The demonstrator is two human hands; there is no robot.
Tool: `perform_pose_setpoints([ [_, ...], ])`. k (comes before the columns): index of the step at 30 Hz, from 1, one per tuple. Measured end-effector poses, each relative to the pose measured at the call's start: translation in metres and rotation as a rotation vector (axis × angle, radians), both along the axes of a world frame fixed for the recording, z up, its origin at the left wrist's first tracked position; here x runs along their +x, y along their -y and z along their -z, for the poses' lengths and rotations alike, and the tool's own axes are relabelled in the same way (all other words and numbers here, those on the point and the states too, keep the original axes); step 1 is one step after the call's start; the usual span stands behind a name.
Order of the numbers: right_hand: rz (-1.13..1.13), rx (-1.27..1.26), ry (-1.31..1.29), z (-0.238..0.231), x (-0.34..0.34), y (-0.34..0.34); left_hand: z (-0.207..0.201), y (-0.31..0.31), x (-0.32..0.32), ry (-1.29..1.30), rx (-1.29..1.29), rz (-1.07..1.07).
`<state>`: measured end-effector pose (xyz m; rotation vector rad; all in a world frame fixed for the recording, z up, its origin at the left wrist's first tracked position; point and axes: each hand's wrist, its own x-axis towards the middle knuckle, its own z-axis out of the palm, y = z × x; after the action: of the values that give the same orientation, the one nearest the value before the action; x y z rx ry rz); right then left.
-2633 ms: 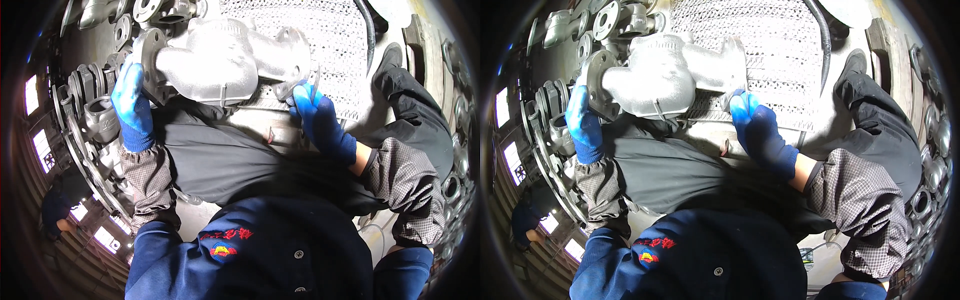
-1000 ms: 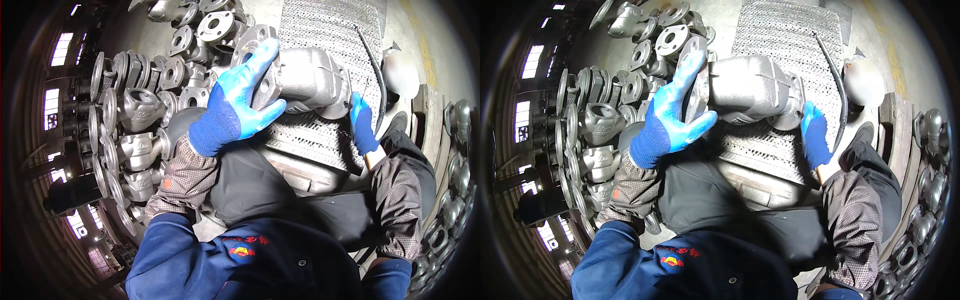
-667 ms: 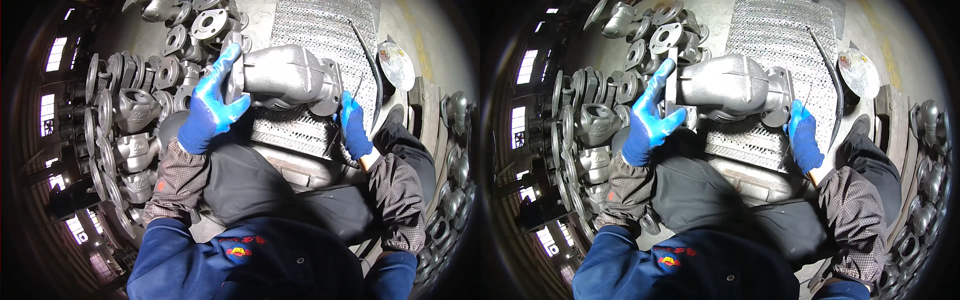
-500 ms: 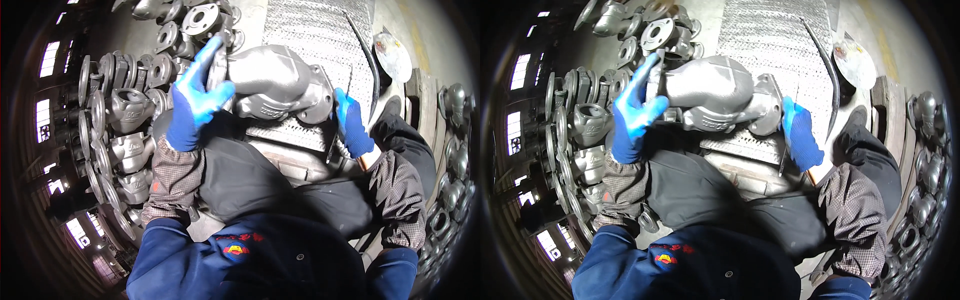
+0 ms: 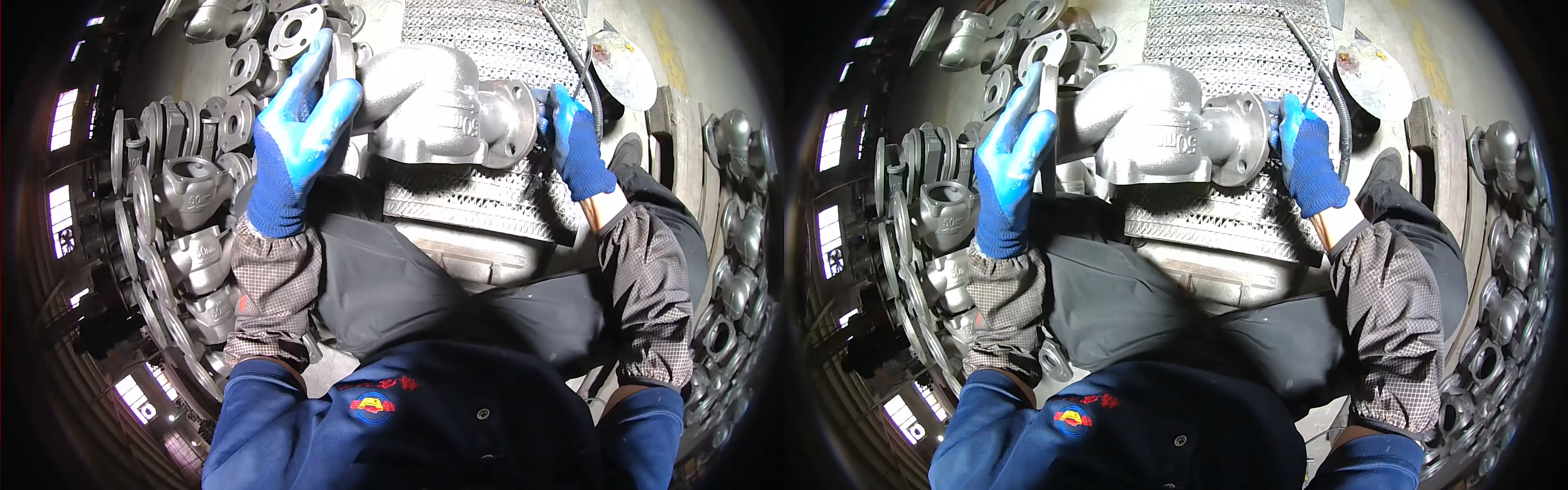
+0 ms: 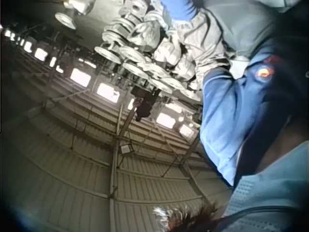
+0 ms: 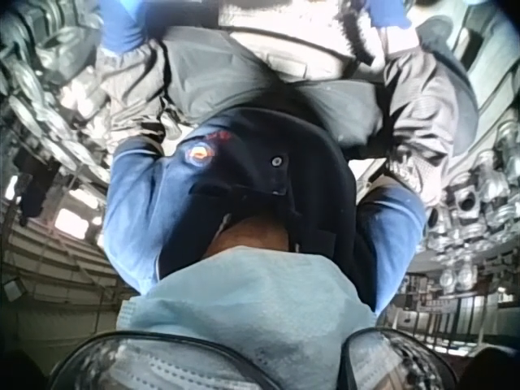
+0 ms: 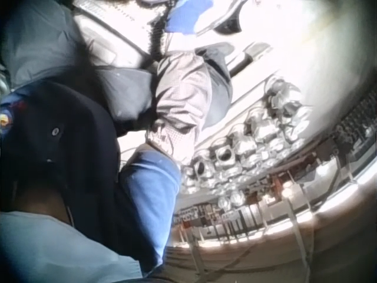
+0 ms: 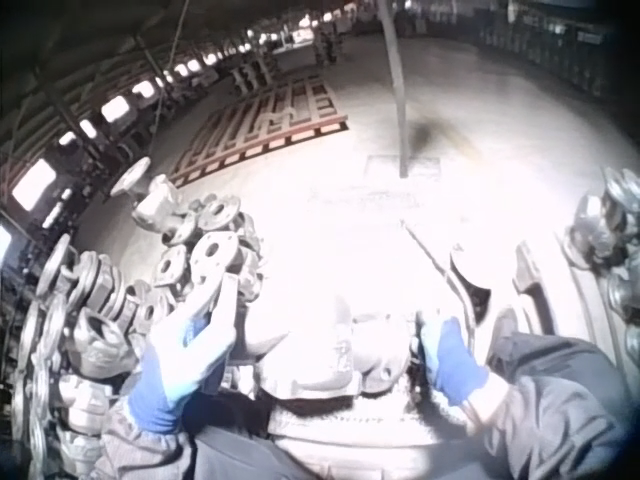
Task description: The person cleans and finishes several metal valve body castings by hand using a small metal scraper tool to remove burrs and excess material from the flange faces and internal cavities.
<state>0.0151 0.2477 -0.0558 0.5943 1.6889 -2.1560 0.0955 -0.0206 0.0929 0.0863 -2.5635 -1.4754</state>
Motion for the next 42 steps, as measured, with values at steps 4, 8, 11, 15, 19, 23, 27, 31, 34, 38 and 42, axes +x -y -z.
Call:
perform_pose_setpoints([
  [4, -0.09, 0.085, -0.103, -0.009, 0.008, -0.003, 0.0, -0.002, -0.003, 0.042, 0.148, -0.059],
  [8, -0.117, 0.062, -0.091, -0.006, 0.01, -0.003, 0.002, 0.004, 0.0, 0.081, 0.191, -0.102],
  [11, -0.17, 0.051, -0.06, -0.015, 0.01, -0.01, 0.001, 0.005, 0.005, 0.013, 0.139, -0.051],
  [15, -0.162, 0.104, -0.121, -0.024, 0.009, -0.009, -0.001, 0.001, 0.005, 0.025, 0.166, -0.096],
  [19, -0.162, 0.219, -0.407, -0.064, 0.015, -0.002, -0.004, -0.002, 0.008, 0.121, 0.159, -0.191],
  [23, -0.356, -0.02, -0.385, -0.123, 0.036, 0.008, 0.006, 0.014, 0.01, -0.262, -0.408, 0.178],
  [27, -0.539, 0.013, -0.408, -0.141, 0.053, 0.034, -0.006, -0.003, 0.024, -0.027, -0.094, 0.08],
  [31, -0.556, 0.174, -0.792, -0.122, 0.064, 0.049, -0.023, -0.02, 0.023, 0.066, 0.306, 0.134],
  [34, -0.521, 0.13, -0.728, -0.131, 0.063, 0.048, -0.03, -0.018, 0.013, -0.094, 0.482, 0.021],
  [38, -0.521, 0.088, -0.617, -0.128, 0.059, 0.052, -0.019, -0.034, -0.021, -0.546, -0.142, 0.088],
  [42, -0.609, -0.05, -0.42, -0.146, 0.056, 0.043, 0.029, -0.032, -0.029, -0.595, -0.407, -0.102],
])
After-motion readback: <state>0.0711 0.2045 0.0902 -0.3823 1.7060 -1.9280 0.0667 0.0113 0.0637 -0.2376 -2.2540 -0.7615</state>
